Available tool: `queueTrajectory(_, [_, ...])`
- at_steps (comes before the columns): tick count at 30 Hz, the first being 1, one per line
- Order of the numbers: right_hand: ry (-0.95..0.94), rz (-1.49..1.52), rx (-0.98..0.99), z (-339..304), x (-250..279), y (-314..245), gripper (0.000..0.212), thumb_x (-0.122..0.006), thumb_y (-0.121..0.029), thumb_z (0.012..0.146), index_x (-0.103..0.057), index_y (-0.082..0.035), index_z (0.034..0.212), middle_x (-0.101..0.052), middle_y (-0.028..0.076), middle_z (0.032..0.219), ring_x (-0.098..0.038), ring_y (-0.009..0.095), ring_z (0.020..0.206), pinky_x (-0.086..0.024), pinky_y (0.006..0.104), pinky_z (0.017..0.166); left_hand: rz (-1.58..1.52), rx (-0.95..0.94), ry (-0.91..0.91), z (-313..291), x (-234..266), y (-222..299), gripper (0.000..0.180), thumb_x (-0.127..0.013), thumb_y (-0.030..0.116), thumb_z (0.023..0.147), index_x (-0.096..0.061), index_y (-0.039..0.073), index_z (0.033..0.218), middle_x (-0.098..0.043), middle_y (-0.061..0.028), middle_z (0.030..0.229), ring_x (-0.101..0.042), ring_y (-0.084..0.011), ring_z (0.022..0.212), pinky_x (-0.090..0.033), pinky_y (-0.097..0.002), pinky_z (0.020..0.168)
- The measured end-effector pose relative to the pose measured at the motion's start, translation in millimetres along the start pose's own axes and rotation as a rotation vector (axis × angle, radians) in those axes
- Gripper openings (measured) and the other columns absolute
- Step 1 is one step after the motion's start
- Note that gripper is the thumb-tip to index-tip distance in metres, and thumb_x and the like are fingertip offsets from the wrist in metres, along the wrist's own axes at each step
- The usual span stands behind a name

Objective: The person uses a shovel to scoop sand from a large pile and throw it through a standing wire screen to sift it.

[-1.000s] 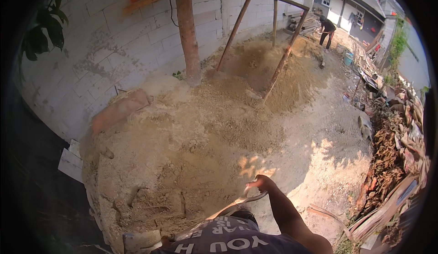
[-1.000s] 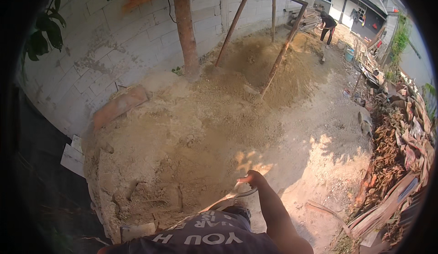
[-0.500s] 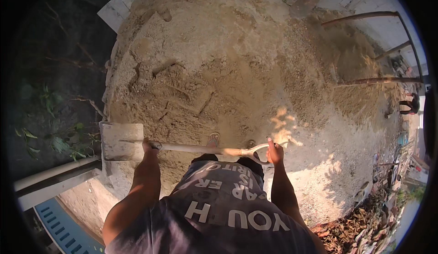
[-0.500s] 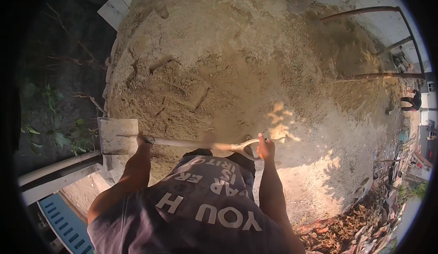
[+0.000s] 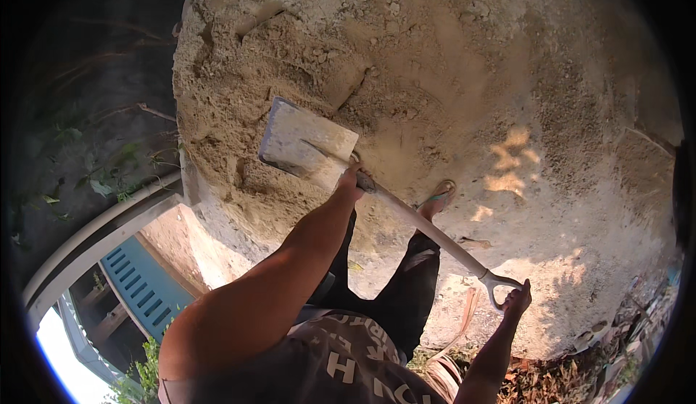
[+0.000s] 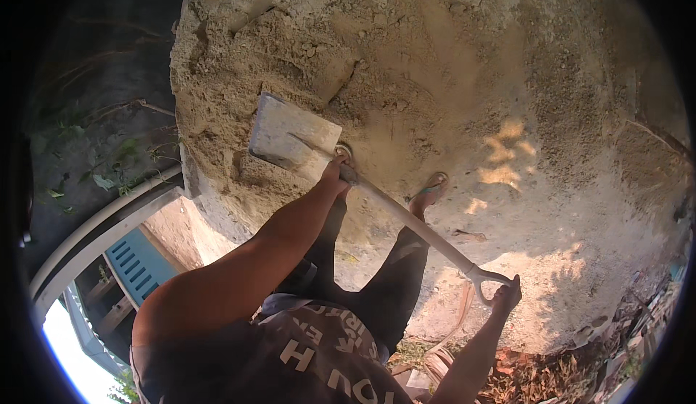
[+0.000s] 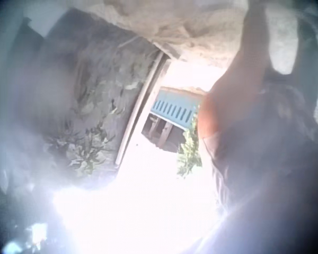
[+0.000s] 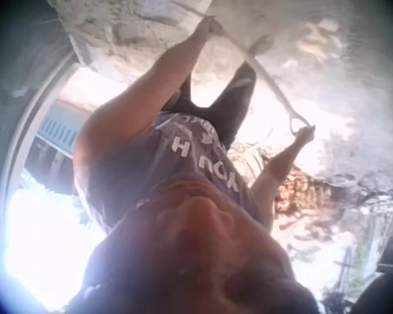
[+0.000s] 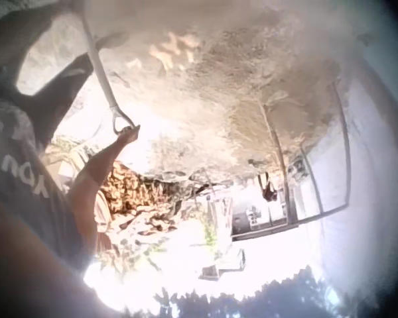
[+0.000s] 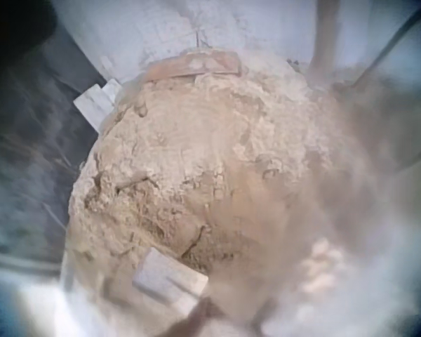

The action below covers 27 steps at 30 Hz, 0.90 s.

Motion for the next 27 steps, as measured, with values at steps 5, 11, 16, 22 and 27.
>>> queueTrajectory(5, [0.399,-0.182,0.090,61,157,-54,0.041,-0.058,-0.047,0.088,-0.053,-0.010,0.071,-0.029,-0.005,0.052,-0.028,0.008,0.043,-0.022,0.0251,0.039,-0.022,0.266,-0.101,108,-113,-204,0.018,-0.066,0.021,0.081,-0.052,0.009,0.076,-0.052,-0.0072,0.065,-0.054,-0.0226,0.061,-0.048,-0.0386,0.060])
queueTrajectory(11, [0.571,-0.242,0.423,51,124,-118,0.049,-0.054,-0.051,0.087,-0.066,-0.006,0.071,-0.038,-0.003,0.050,-0.037,0.010,0.045,-0.030,0.0259,0.040,-0.080,0.386,-0.228,150,-178,-208,0.018,-0.067,0.020,0.079,-0.054,0.008,0.077,-0.053,-0.0083,0.067,-0.054,-0.0225,0.063,-0.047,-0.0386,0.059])
queueTrajectory(16, [0.139,-0.037,0.293,35,-190,-86,0.040,-0.055,-0.043,0.090,-0.059,-0.007,0.072,-0.035,-0.002,0.049,-0.033,0.009,0.040,-0.027,0.0264,0.038,-0.048,0.124,-0.143,231,-141,87,0.016,-0.061,0.016,0.085,-0.052,0.006,0.078,-0.053,-0.0095,0.071,-0.056,-0.0268,0.066,-0.050,-0.0449,0.064])
queueTrajectory(22, [0.054,0.017,0.153,-40,-284,-36,0.049,-0.056,-0.044,0.089,-0.037,-0.013,0.056,-0.028,-0.003,0.043,-0.027,0.010,0.033,-0.023,0.0280,0.033,-0.321,-0.110,-0.298,211,-112,200,0.009,-0.060,0.009,0.083,-0.052,0.008,0.079,-0.047,-0.0030,0.066,-0.047,-0.0206,0.059,-0.046,-0.0377,0.060])
queueTrajectory(27, [0.136,-0.119,0.295,-50,-242,-48,0.049,-0.052,-0.045,0.090,-0.040,-0.010,0.058,-0.032,-0.002,0.043,-0.030,0.010,0.032,-0.024,0.0260,0.030,-0.165,-0.019,-0.152,148,-124,165,0.011,-0.064,0.009,0.080,-0.053,0.010,0.079,-0.047,-0.0015,0.065,-0.048,-0.0184,0.058,-0.046,-0.0356,0.060])
Point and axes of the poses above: each hand's wrist, its own z-axis towards the middle knuckle, its own x-axis out of the back of the hand, y = z × x, the point moved 7 cm from there along z, towards the middle knuckle
